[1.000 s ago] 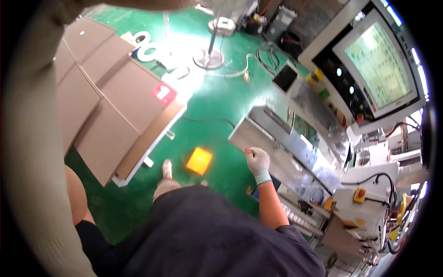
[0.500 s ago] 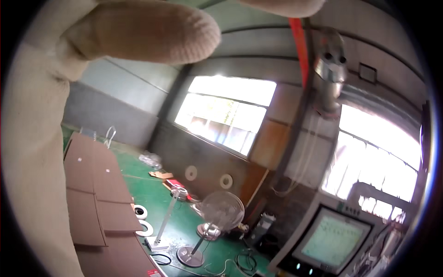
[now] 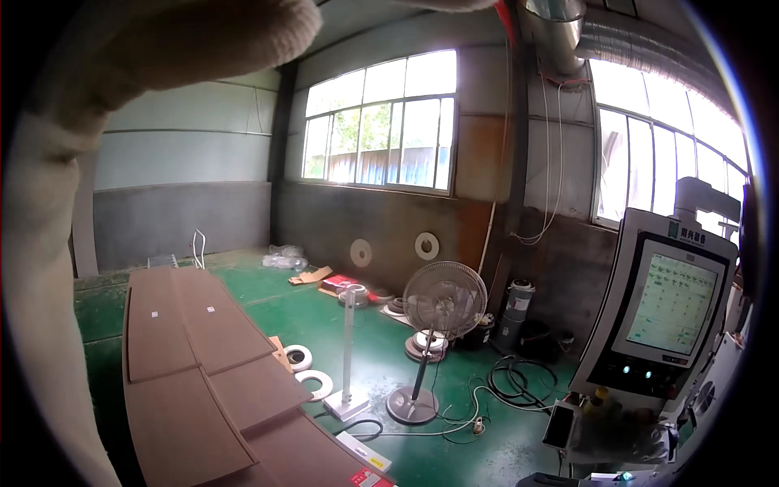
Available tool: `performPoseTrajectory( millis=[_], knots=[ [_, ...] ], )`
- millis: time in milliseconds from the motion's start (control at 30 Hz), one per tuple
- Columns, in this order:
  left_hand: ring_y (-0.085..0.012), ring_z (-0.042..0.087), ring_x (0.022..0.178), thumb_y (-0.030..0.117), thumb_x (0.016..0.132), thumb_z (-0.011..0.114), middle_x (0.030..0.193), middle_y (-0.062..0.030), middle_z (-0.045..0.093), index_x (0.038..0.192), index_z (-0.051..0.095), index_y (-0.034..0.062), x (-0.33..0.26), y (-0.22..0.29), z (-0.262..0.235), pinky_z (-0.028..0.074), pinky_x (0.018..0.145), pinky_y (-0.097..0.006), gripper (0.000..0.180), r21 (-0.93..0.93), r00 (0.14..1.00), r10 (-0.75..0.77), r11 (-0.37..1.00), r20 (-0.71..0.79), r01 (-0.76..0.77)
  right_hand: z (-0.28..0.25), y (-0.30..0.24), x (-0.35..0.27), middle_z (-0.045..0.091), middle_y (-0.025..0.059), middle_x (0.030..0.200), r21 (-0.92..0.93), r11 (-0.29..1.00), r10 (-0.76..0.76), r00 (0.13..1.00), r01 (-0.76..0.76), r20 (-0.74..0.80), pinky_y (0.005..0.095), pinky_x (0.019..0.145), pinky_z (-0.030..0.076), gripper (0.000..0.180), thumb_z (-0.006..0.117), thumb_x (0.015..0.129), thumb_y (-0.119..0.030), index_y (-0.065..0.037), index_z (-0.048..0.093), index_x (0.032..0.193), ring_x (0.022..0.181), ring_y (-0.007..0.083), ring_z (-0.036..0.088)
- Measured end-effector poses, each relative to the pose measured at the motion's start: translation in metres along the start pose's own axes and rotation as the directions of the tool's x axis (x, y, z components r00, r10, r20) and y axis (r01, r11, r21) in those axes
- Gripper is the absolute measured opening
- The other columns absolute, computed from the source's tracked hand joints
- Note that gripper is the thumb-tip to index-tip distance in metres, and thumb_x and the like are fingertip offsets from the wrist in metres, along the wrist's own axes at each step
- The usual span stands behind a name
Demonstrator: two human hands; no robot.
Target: The person picks up large brown boards one at a time and feeds them through a woodworking edge-banding machine.
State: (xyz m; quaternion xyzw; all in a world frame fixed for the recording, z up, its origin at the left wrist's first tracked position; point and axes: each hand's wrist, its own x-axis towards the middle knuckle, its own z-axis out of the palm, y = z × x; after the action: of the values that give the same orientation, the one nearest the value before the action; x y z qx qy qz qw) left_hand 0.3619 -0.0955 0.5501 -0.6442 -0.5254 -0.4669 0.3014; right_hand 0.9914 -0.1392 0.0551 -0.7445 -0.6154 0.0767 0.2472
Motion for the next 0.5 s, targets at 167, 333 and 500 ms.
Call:
performPoseTrajectory(
  millis=[167,333,500],
  knots=[
    [-0.0333,0.053,0.139,0.027,0.101,0.059,0.145,-0.0201,0.059,0.148,0.049,-0.0039,0.003,-0.027,0.004,0.039,0.119,-0.045,0.057,-0.033,1.000,0.004,0.999,0.018,-0.003,-0.024,0.014,-0.017,0.072,0.0181,0.084,-0.120,0.991,0.062,0.998,-0.060,0.005,0.0528,0.071,0.053,0.039,0.055,0.096,-0.043,-0.012,0.074,0.080,0.081,0.0420,0.070],
    [-0.0333,0.053,0.139,0.027,0.102,0.057,0.145,-0.0198,0.059,0.147,0.050,-0.0036,0.000,-0.047,-0.007,0.038,0.119,-0.045,0.055,0.001,1.000,-0.023,1.000,0.005,0.023,0.006,0.025,-0.004,0.072,0.0197,0.085,-0.246,0.966,0.060,0.995,-0.077,-0.076,0.0536,0.073,0.054,0.040,0.055,0.096,-0.042,-0.011,0.074,0.080,0.081,0.0431,0.069],
    [-0.0333,0.053,0.139,0.027,0.102,0.056,0.144,-0.0195,0.060,0.147,0.051,-0.0034,-0.011,-0.048,-0.003,0.038,0.119,-0.045,0.054,0.033,1.000,-0.029,0.999,0.010,0.029,0.008,0.015,-0.009,0.072,0.0208,0.090,-0.243,0.947,0.194,0.978,-0.208,-0.083,0.0532,0.080,0.054,0.038,0.054,0.095,-0.040,-0.010,0.075,0.085,0.087,0.0429,0.069]
  ],
)
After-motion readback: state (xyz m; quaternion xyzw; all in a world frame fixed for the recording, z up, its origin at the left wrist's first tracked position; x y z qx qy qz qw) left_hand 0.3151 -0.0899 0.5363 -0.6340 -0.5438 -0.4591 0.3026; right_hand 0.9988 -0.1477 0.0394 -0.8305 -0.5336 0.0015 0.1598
